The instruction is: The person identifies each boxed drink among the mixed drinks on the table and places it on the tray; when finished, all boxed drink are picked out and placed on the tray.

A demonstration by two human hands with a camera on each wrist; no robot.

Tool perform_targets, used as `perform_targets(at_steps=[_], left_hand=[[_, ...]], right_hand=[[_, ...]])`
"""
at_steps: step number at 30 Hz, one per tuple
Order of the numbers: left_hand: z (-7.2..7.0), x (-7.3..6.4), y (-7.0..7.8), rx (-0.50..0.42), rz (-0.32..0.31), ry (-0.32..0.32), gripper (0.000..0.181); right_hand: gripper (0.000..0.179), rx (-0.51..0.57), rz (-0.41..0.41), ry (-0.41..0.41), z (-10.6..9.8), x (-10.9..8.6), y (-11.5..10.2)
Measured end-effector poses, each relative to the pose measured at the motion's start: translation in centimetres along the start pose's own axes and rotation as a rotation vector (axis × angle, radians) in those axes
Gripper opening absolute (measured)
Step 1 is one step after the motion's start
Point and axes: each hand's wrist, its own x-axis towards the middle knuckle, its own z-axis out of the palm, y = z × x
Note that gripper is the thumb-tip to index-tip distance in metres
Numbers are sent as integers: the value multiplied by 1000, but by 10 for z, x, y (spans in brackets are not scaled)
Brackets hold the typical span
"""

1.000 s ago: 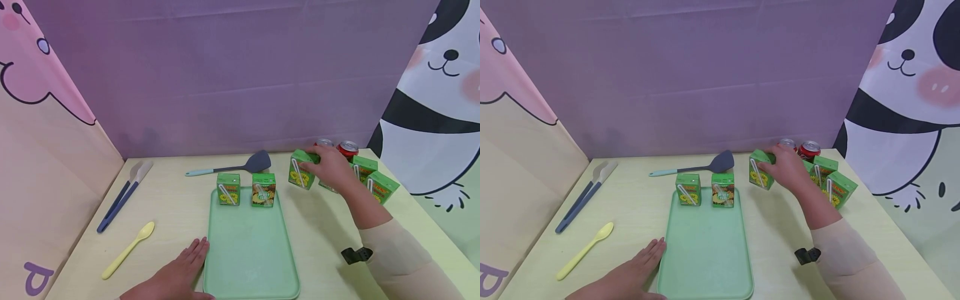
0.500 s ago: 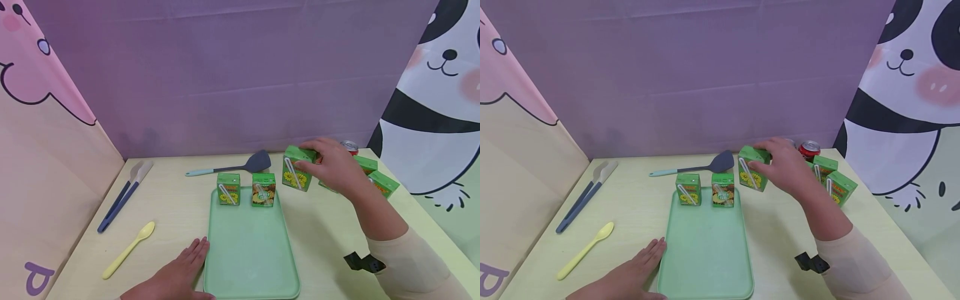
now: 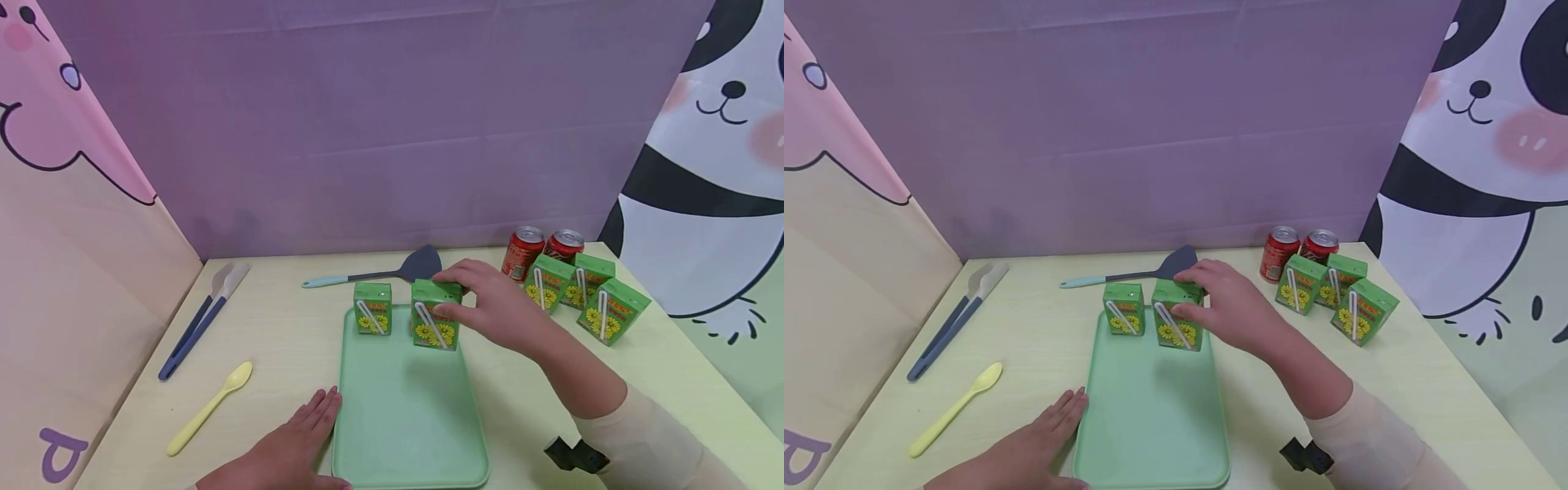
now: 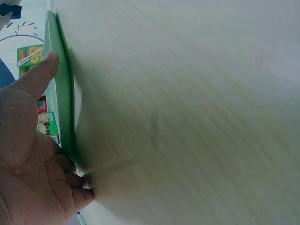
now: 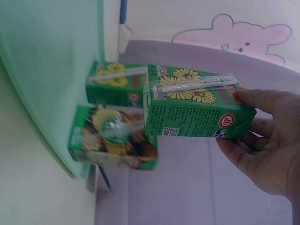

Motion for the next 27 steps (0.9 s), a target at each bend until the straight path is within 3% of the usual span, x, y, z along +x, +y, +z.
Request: perform_targets(at_steps=[7,16,27], left_hand=[[-1,1,1,-3,-20,-18,123],[-1,0,-1,-18,3,-3,122],[0,0,-2,-23,0,-3,122]], right_hand=[[47,0,-53,-26,36,5,-7],[46,-34,-136,-38,75,8,-15],[49,-54,-168,-66,104,12,-19]])
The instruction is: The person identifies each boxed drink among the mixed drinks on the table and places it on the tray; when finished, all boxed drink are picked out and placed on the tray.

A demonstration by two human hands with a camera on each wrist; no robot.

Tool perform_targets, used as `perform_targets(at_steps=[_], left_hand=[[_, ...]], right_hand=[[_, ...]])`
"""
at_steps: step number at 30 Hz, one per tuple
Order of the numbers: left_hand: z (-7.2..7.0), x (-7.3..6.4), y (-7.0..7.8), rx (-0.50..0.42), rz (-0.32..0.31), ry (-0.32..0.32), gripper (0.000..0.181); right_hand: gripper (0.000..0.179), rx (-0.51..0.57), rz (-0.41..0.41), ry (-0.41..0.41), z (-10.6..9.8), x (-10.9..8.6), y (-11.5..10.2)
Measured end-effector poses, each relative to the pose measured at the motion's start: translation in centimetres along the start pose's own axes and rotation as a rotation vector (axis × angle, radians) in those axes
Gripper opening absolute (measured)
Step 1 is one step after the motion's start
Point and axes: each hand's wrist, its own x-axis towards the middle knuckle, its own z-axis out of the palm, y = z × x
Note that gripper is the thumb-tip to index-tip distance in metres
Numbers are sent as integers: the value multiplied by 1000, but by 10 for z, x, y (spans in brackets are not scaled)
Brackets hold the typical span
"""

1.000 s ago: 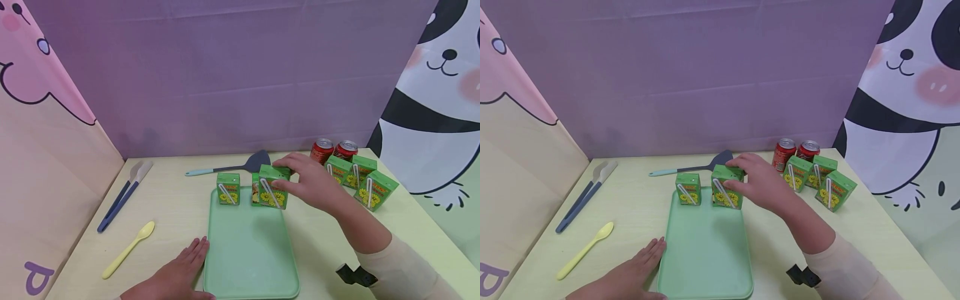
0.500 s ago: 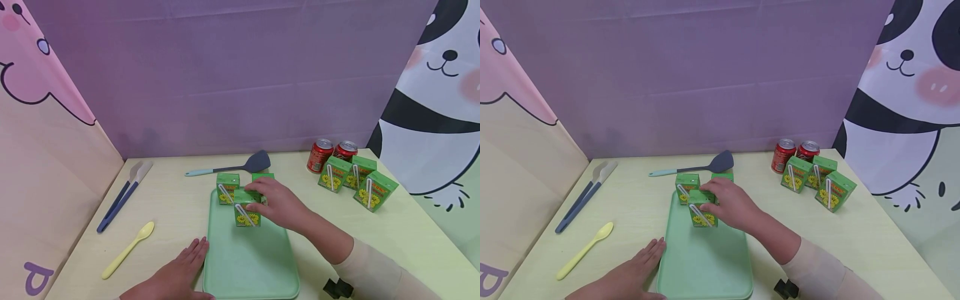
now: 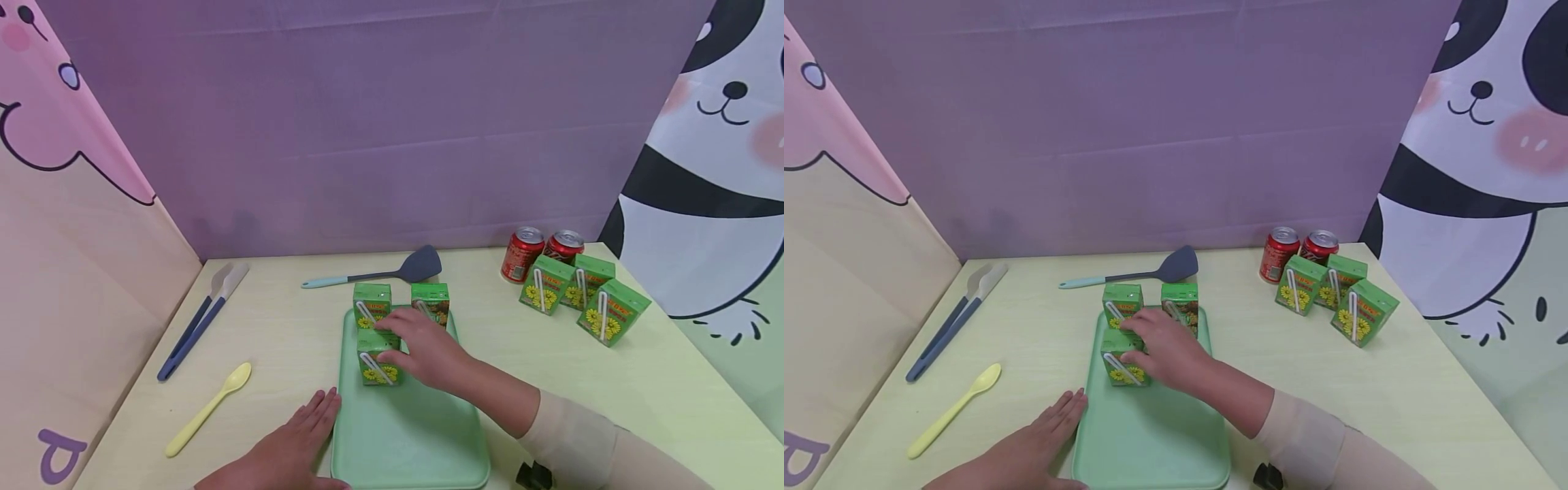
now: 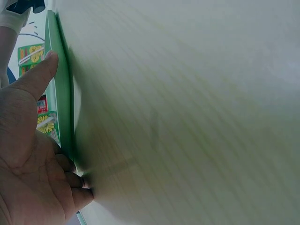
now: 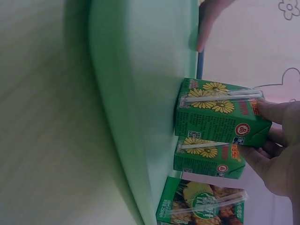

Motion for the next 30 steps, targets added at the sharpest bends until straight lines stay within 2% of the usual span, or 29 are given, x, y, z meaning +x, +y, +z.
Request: perform_targets(at_steps=[7,20,26,30], left_hand=[[-2,0,1,5,1,1,122],[-1,-1,1,-1,0,3,122],[-1,-1,2,-4,-9,-7,123],[-1,0,2,-5,-19,-18,123]], right_hand=[[51,-10,-20,17,7,1,-3],[53,3,-8,1,11,3,-3],[60,62,34,-22,1,3,0],[59,69,45,10,-14,4,5]])
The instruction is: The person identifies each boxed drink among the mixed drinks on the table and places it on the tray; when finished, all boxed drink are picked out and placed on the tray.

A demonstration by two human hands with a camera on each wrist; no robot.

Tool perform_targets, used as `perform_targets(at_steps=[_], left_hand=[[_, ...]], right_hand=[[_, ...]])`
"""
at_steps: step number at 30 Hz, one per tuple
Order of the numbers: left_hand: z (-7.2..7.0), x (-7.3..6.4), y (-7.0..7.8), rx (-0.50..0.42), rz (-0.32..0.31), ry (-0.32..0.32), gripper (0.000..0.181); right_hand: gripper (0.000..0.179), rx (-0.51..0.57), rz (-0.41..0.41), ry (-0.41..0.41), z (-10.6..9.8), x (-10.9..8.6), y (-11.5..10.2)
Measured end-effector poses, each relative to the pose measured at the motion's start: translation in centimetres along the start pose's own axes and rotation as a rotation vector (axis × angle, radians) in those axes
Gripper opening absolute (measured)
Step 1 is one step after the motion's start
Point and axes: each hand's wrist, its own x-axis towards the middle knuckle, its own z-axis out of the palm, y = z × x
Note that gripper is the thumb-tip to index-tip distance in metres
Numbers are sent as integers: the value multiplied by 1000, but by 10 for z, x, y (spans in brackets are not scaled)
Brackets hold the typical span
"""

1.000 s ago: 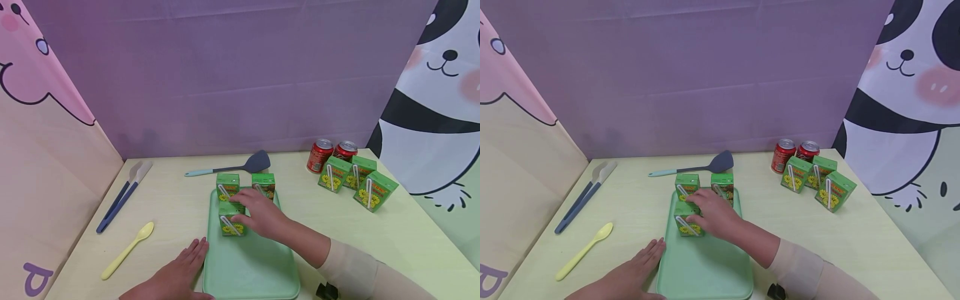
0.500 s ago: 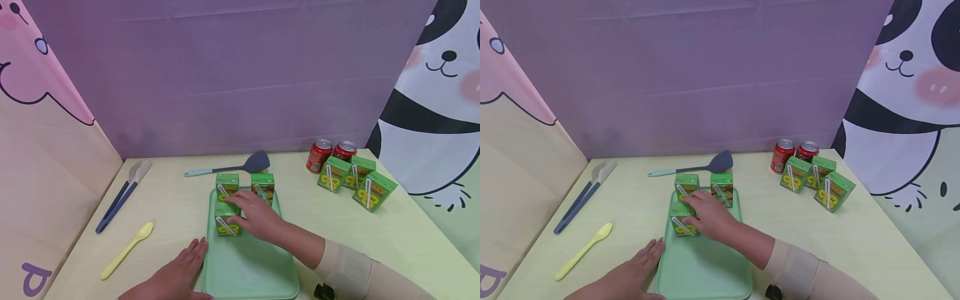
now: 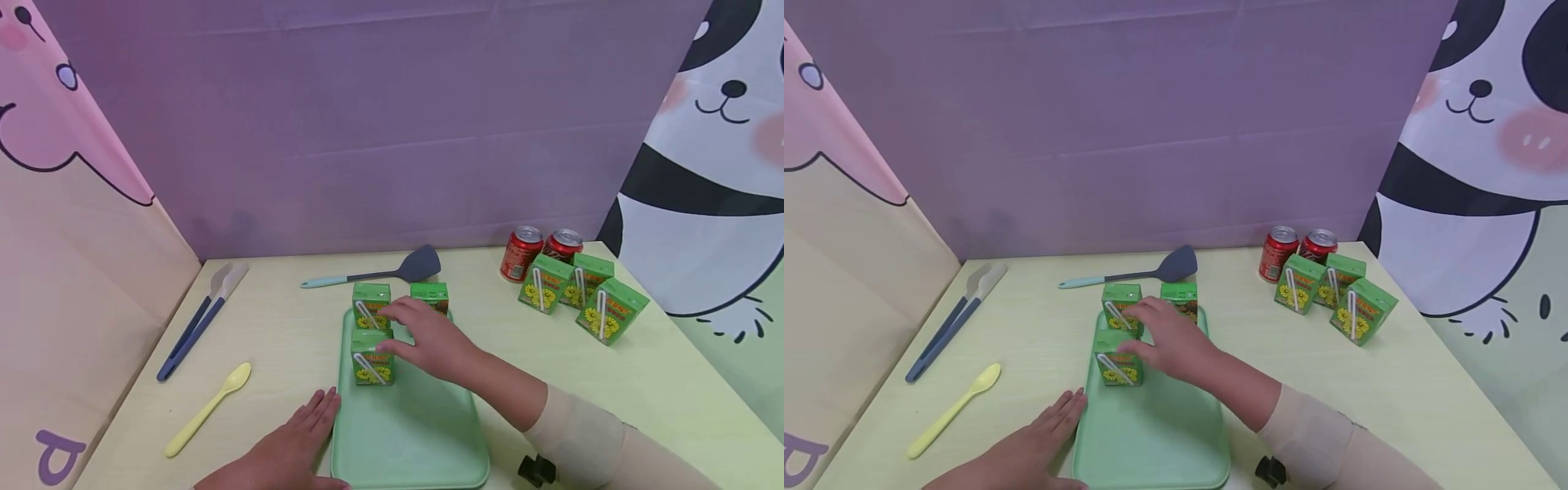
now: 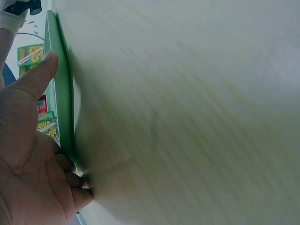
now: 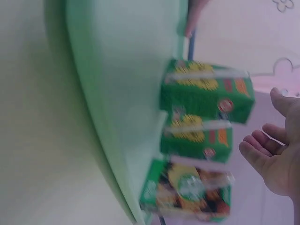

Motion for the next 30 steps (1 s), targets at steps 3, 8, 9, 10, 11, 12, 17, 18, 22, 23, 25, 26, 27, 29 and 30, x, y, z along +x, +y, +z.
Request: perform_targets(at_steps=[3,8,9,10,11,12,17,18,22,23,25,26,27,29,30], left_hand=[[0,0,0,1,-1,-4,123],[0,1,0,9,7,-2,123],[-1,1,0,10,9,0,123],[-1,1,0,9,11,2,123],[-1,0,-1,10,13,4,123],[-1,0,-1,11,13,6,123],[0,0,-1,16,17,18,123],[1,0,-1,17,16,19,123],[1,0,-1,20,12,14,122],[1,0,-1,21,10,12,123],[1,0,0,21,10,10,123],[0,0,0,21,9,8,123],[0,0,0,22,10,7,123],[1,0,-1,23,10,5,122],[1,0,-1,24,11,5,122]], right_hand=[[58,-13,30,44,-17,-1,5],[62,-18,101,108,-50,-3,21],[62,-20,114,120,-56,-3,25],[63,-25,122,132,-62,-4,30],[64,-32,131,142,-68,-4,34],[64,-36,144,153,-73,-5,39],[66,-50,199,214,-96,-10,67],[66,-61,214,226,-100,-12,73],[68,-124,284,261,-113,-18,96],[69,-144,307,265,-116,-20,102],[72,-172,349,272,-122,-24,113],[76,-184,373,271,-124,-26,120],[79,-192,397,267,-126,-28,126],[83,-206,433,265,-128,-32,139],[85,-207,448,265,-129,-34,146]])
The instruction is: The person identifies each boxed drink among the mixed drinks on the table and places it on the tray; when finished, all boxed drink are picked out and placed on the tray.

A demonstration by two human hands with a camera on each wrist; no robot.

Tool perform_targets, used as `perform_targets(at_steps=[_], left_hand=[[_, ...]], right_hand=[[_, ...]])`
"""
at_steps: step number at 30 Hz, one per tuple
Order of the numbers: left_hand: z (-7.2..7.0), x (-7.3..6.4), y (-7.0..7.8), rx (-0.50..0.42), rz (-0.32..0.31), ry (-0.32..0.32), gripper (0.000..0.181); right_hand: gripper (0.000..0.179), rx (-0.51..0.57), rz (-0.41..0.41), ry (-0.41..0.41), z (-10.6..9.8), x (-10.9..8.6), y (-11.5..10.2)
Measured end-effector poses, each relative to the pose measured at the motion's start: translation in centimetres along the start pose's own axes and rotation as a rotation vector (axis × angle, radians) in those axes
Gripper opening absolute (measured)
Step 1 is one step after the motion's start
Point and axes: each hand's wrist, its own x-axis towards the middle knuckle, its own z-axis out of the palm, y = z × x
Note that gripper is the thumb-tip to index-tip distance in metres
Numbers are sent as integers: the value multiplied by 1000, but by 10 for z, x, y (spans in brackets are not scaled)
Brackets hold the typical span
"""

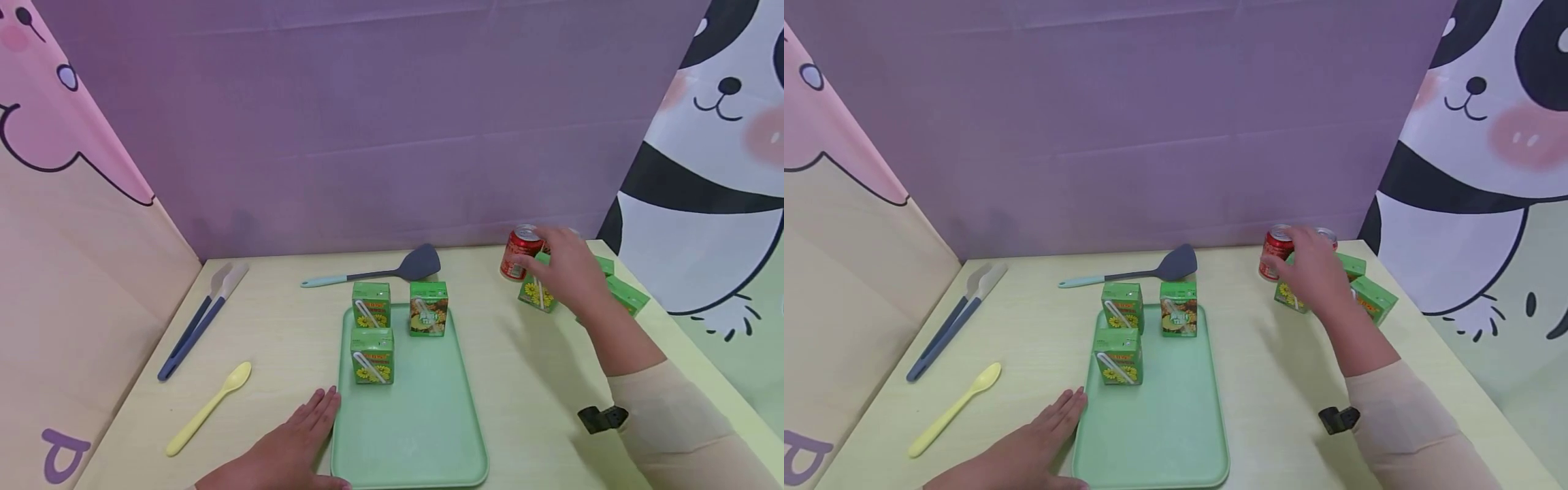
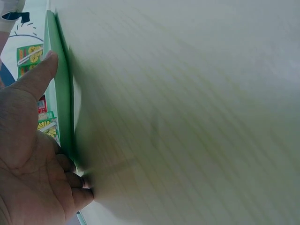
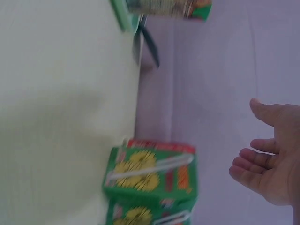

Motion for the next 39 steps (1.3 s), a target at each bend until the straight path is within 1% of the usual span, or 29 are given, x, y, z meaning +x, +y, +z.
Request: perform_targets(at_steps=[2,4,7,12,17,20,22,24,27,29,32,34,39], left_hand=[[0,0,-1,0,1,-3,122],[0,0,-1,-3,3,-4,122],[0,-1,-1,-3,6,-2,122],[0,-1,-1,-7,-1,-11,121],[0,-2,0,-4,-5,-16,121],[-1,-2,0,0,-4,-9,121],[-1,-2,0,-3,-2,-8,121],[-1,-2,0,-7,-1,-11,120],[-1,-3,0,-12,-1,-14,120],[-2,-3,0,-12,-3,-16,120],[-3,-3,1,-14,-6,-18,120],[-3,-3,2,-14,-1,-13,120],[-3,-3,3,-5,10,1,121]], right_hand=[[84,-6,20,-3,2,2,12],[75,-5,30,0,3,2,21],[69,-10,54,-9,5,2,31],[75,-78,88,-24,12,2,45],[70,-140,90,-52,18,3,52],[70,-150,99,-72,21,4,52],[71,-139,111,-98,23,4,53],[75,-117,137,-145,24,3,56],[79,-62,176,-214,25,2,62],[82,-32,188,-237,26,1,65],[83,3,186,-249,26,2,66],[83,7,171,-260,26,2,64],[80,18,129,-294,26,0,53]])
